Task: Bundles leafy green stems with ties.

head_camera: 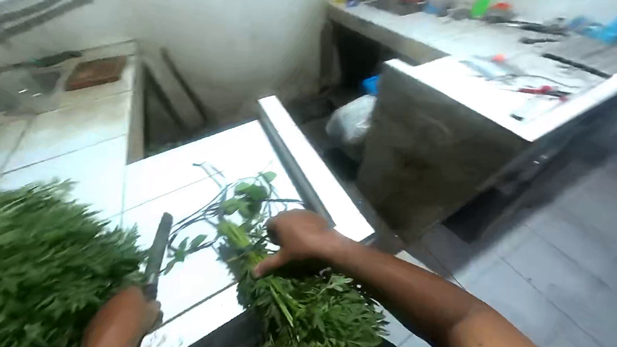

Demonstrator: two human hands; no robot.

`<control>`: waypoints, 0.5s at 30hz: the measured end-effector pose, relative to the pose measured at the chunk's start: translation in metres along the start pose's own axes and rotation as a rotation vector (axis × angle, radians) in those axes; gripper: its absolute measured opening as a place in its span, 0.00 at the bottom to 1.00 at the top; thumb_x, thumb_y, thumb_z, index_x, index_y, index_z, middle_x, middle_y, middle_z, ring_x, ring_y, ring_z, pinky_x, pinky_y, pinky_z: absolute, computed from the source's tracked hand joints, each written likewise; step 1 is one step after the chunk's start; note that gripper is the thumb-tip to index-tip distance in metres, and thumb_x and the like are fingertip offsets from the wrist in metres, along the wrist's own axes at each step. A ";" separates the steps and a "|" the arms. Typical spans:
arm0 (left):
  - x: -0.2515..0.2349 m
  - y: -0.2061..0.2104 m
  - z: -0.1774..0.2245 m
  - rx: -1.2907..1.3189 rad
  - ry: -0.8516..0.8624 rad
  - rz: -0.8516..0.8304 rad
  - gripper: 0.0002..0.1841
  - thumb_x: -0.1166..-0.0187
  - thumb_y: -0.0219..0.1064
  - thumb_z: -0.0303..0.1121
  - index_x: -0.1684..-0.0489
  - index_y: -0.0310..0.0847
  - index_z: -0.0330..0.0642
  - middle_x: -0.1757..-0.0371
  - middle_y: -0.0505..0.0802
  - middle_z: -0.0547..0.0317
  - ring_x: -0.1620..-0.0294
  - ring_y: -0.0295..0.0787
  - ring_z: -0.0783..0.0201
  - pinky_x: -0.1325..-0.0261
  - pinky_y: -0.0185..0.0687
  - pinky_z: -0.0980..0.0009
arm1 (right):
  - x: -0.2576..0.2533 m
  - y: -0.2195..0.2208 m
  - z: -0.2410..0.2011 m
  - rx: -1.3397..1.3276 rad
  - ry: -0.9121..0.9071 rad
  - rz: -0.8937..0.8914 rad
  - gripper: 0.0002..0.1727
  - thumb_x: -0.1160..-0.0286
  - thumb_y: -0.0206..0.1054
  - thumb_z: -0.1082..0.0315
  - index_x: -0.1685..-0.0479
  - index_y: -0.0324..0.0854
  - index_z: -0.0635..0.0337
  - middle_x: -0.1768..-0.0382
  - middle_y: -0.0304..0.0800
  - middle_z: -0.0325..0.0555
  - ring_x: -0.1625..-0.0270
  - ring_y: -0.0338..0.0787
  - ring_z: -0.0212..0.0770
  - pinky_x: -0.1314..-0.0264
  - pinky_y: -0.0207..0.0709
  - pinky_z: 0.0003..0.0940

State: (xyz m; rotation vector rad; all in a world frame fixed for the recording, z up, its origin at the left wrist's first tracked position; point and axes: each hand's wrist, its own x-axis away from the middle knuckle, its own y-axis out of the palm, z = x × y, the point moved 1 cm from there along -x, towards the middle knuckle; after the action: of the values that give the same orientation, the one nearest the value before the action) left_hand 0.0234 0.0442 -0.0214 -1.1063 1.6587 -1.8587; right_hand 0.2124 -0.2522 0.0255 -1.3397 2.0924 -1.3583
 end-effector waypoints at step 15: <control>0.135 -0.064 -0.056 0.363 0.701 0.365 0.20 0.25 0.74 0.49 0.42 0.90 0.46 0.50 0.95 0.56 0.54 0.93 0.66 0.49 0.91 0.60 | -0.007 -0.013 -0.010 0.102 0.041 0.075 0.43 0.66 0.84 0.24 0.57 0.85 0.50 0.61 0.89 0.43 0.55 0.89 0.50 0.55 0.84 0.59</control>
State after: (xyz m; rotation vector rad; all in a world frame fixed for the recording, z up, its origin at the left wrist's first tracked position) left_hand -0.0888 -0.0084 0.0801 0.0225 1.5967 -2.2928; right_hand 0.2163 -0.2427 0.0394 -1.1911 2.0481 -1.4509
